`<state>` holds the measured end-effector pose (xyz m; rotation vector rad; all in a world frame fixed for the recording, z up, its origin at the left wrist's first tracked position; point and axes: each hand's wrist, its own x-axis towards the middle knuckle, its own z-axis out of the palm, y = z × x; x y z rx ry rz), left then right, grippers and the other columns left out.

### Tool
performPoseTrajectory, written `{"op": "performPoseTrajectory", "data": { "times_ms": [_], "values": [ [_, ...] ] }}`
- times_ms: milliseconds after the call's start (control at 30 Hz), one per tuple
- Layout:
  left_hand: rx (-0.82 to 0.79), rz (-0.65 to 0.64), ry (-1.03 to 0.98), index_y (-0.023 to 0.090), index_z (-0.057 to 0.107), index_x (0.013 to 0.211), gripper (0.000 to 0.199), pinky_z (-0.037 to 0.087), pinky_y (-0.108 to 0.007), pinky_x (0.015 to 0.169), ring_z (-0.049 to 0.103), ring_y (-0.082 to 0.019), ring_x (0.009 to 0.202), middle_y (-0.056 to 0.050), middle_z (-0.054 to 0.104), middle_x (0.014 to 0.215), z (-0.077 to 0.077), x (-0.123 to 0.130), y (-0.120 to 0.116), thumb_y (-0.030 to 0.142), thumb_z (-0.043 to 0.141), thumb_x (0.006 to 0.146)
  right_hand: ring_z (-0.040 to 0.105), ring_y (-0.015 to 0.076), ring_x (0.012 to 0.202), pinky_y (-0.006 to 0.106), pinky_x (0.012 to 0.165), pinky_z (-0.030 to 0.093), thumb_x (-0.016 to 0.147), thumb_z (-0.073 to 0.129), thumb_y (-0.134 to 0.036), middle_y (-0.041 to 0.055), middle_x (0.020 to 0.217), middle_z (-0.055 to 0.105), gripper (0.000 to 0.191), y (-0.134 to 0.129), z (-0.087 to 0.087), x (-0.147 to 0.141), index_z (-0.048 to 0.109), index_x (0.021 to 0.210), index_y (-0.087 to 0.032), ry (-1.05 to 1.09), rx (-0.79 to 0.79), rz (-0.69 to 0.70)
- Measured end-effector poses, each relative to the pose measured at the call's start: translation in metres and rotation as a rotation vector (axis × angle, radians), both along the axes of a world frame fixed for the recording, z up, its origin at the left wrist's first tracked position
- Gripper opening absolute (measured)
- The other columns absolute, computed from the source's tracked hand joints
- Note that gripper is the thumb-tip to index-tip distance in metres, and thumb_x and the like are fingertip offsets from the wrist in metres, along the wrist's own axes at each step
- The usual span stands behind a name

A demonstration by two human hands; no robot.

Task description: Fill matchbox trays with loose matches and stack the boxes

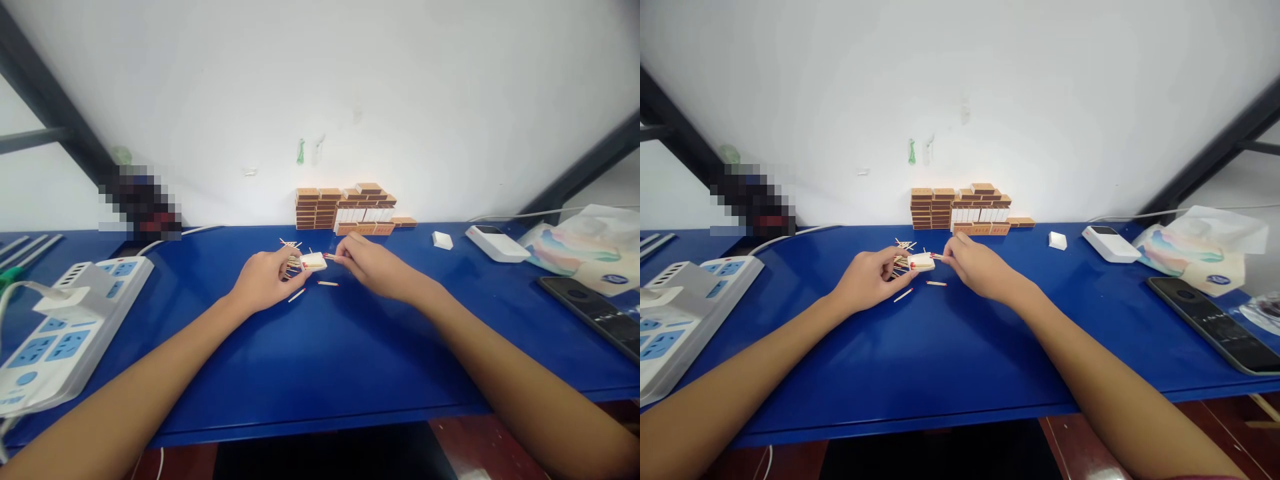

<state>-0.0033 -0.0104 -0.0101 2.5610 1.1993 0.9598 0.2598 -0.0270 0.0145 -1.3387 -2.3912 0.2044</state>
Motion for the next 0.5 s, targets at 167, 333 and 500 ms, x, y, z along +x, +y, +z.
{"op": "performPoseTrajectory", "data": {
  "times_ms": [167,333,500],
  "values": [
    [0.05,-0.093,-0.002,0.019,0.073,0.113,0.035,0.036,-0.025,0.057,0.047,-0.01,0.048,0.008,0.048,0.055,0.001,0.006,-0.009,0.048,0.069,0.093,0.058,0.0198,0.081,0.033,0.073,0.044,0.109,0.043,-0.028,0.0094,0.107,0.059,0.016,-0.005,-0.003,-0.013,0.054,0.102,-0.019,-0.025,0.048,0.057],
    [0.057,-0.11,0.002,0.019,0.073,0.115,0.033,0.037,-0.025,0.057,0.047,-0.01,0.048,0.009,0.046,0.055,-0.002,0.005,-0.009,0.045,0.07,0.093,0.058,0.0198,0.08,0.032,0.071,0.042,0.107,0.044,-0.022,0.0092,0.106,0.06,0.011,-0.008,-0.006,-0.016,0.054,0.104,-0.019,-0.075,0.08,0.065],
    [0.032,-0.11,0.019,0.02,0.073,0.118,0.033,0.036,-0.024,0.056,0.046,-0.009,0.048,0.009,0.048,0.056,-0.002,0.005,-0.009,0.043,0.071,0.093,0.059,0.0187,0.078,0.031,0.07,0.043,0.108,0.046,-0.025,0.009,0.108,0.061,0.012,-0.009,-0.005,-0.016,0.056,0.104,-0.019,-0.062,0.055,0.058]
  ]
}}
